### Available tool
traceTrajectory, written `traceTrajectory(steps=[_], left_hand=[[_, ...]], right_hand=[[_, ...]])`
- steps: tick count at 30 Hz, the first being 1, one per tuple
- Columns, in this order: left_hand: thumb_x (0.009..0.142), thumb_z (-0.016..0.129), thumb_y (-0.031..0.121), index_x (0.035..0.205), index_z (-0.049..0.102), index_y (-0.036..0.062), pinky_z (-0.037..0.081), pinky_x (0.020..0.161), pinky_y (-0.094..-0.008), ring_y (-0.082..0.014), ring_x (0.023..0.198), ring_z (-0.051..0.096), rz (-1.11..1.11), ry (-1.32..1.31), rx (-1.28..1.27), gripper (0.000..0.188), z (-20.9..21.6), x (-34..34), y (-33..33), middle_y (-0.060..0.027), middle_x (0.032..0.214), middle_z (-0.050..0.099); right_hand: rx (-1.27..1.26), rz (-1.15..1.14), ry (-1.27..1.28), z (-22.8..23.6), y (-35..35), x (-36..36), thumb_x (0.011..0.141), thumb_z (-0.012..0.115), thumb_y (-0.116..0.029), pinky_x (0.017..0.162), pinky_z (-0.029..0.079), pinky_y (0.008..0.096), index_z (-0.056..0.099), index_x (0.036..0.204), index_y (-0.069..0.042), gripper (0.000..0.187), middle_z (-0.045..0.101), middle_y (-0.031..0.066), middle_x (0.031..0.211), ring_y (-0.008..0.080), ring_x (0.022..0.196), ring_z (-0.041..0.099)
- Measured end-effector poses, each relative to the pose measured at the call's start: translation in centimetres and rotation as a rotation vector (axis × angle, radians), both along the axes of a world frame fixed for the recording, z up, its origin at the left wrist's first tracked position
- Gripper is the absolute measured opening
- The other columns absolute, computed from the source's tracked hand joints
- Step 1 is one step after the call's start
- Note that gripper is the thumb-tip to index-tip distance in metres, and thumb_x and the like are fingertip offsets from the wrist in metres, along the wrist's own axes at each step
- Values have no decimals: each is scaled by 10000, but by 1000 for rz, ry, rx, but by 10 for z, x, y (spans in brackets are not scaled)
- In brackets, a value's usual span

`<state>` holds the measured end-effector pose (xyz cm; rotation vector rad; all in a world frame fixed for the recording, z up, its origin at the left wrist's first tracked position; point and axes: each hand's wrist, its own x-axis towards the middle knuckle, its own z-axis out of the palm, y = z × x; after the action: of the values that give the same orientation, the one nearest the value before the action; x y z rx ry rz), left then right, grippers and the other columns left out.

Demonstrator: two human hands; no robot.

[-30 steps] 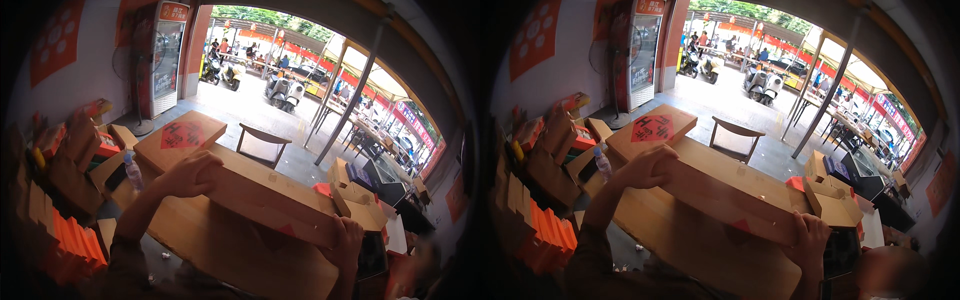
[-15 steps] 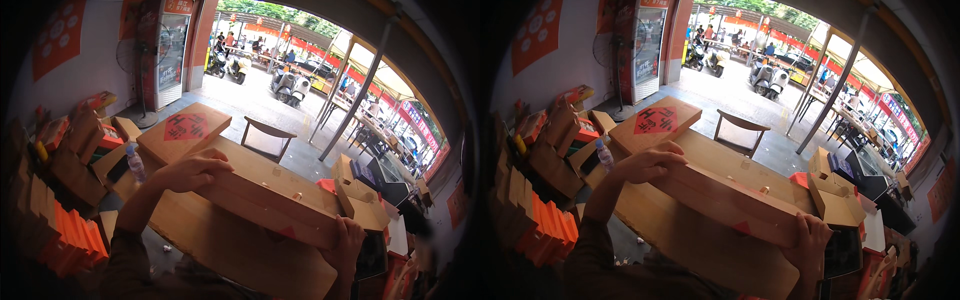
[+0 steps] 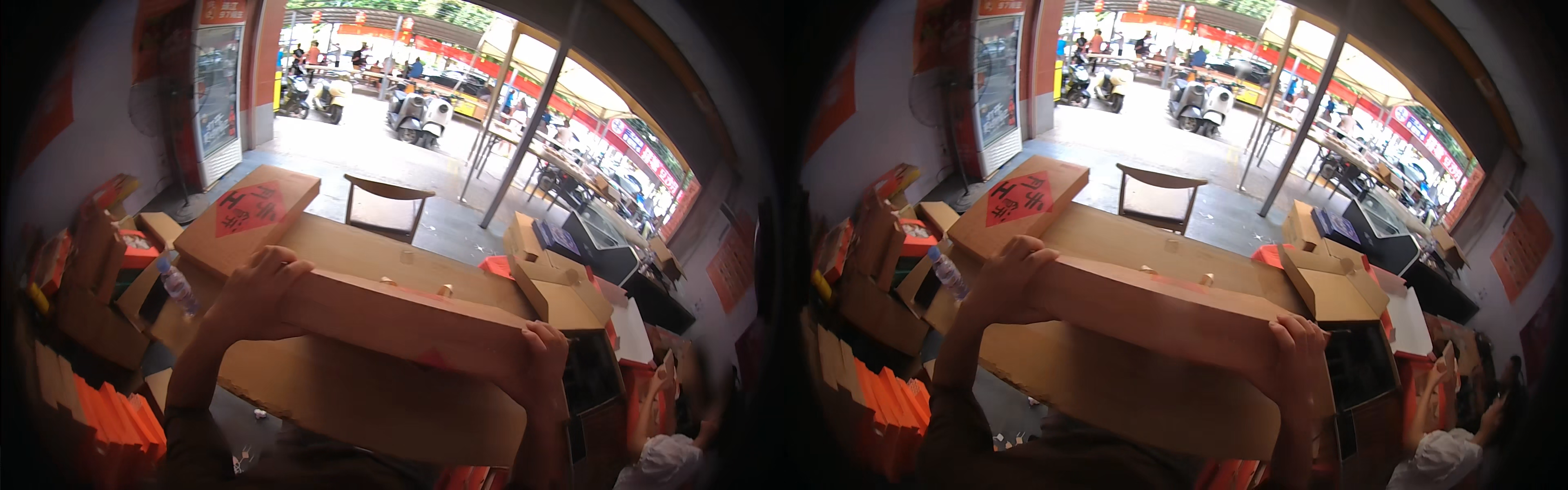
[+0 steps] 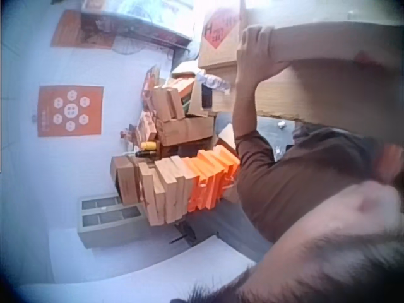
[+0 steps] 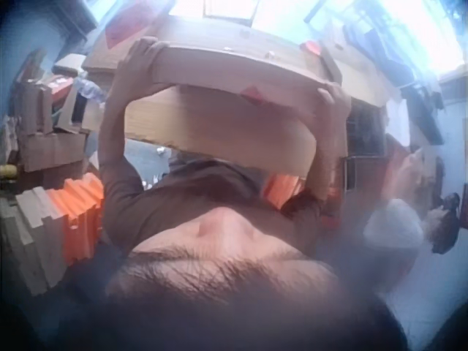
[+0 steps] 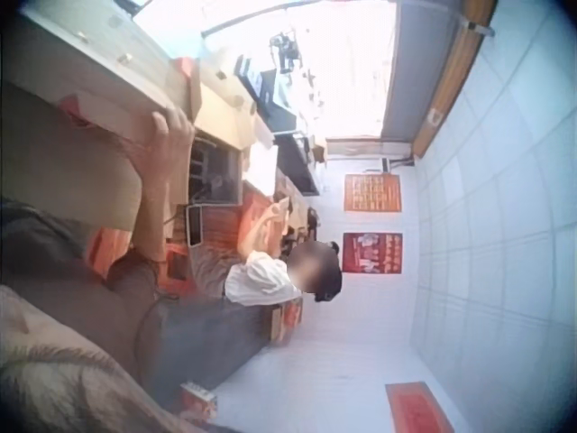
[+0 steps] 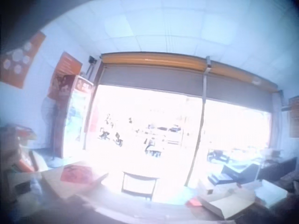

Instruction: The person assembles a flat cardboard box by folding its sides and securing them with tape. They then place a lid on the box and tie it with a ribbon. The process is repeated for a second box.

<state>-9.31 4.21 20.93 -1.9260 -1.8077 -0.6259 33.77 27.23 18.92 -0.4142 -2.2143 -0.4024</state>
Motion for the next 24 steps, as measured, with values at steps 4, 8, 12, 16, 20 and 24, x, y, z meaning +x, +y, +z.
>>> traceTrajectory(steps=[4, 8, 12, 16, 20, 24], left_hand=[[636, 941, 506, 1257, 599, 85, 551, 878, -508, -367, 1121, 614, -3, -68, 87, 825, -9, -6, 1, -115, 1198, 578], [612, 966, 478, 1244, 604, 78, 545, 873, -502, -374, 1103, 621, -32, -89, 132, 831, -17, -6, 7, -118, 1175, 584], [593, 987, 433, 1246, 598, 67, 542, 864, -502, -392, 1093, 624, -55, -53, 134, 843, -20, -7, 7, -131, 1177, 589], [579, 998, 382, 1250, 583, 66, 535, 867, -518, -414, 1089, 617, -101, -112, 172, 850, -33, -14, 13, -157, 1189, 594], [578, 988, 326, 1238, 560, 69, 529, 875, -525, -421, 1082, 610, -96, -149, 203, 827, -47, -16, 13, -178, 1178, 596], [595, 947, 258, 1217, 546, 86, 524, 873, -518, -421, 1056, 608, -154, -132, 295, 760, -67, -13, 23, -188, 1170, 590]], right_hand=[[54, -163, 172, -18, -4, 18, 592, 1017, -423, 1081, 448, 535, 532, 1214, -120, 845, 576, 140, 1354, 410, 1296, 536], [-129, -206, 296, -43, 2, 35, 557, 1043, -435, 1112, 460, 534, 488, 1452, -98, 1106, 498, 183, 1499, 405, 1395, 485], [-432, 151, 419, -62, 28, 42, 543, 1056, -439, 1100, 481, 525, 314, 1626, -106, 1355, 482, 208, 1528, 369, 1410, 492], [-605, 252, 387, -87, 41, 55, 551, 1070, -387, 1069, 512, 505, 257, 1647, -84, 1397, 476, 210, 1543, 331, 1388, 537], [-603, 282, 442, -105, 38, 49, 608, 1044, -427, 1111, 480, 498, 262, 1641, -36, 1353, 452, 205, 1580, 326, 1426, 507], [-789, 370, 639, -153, 35, 40, 672, 987, -519, 1189, 393, 517, 272, 1630, 10, 1307, 407, 221, 1626, 345, 1484, 447]])
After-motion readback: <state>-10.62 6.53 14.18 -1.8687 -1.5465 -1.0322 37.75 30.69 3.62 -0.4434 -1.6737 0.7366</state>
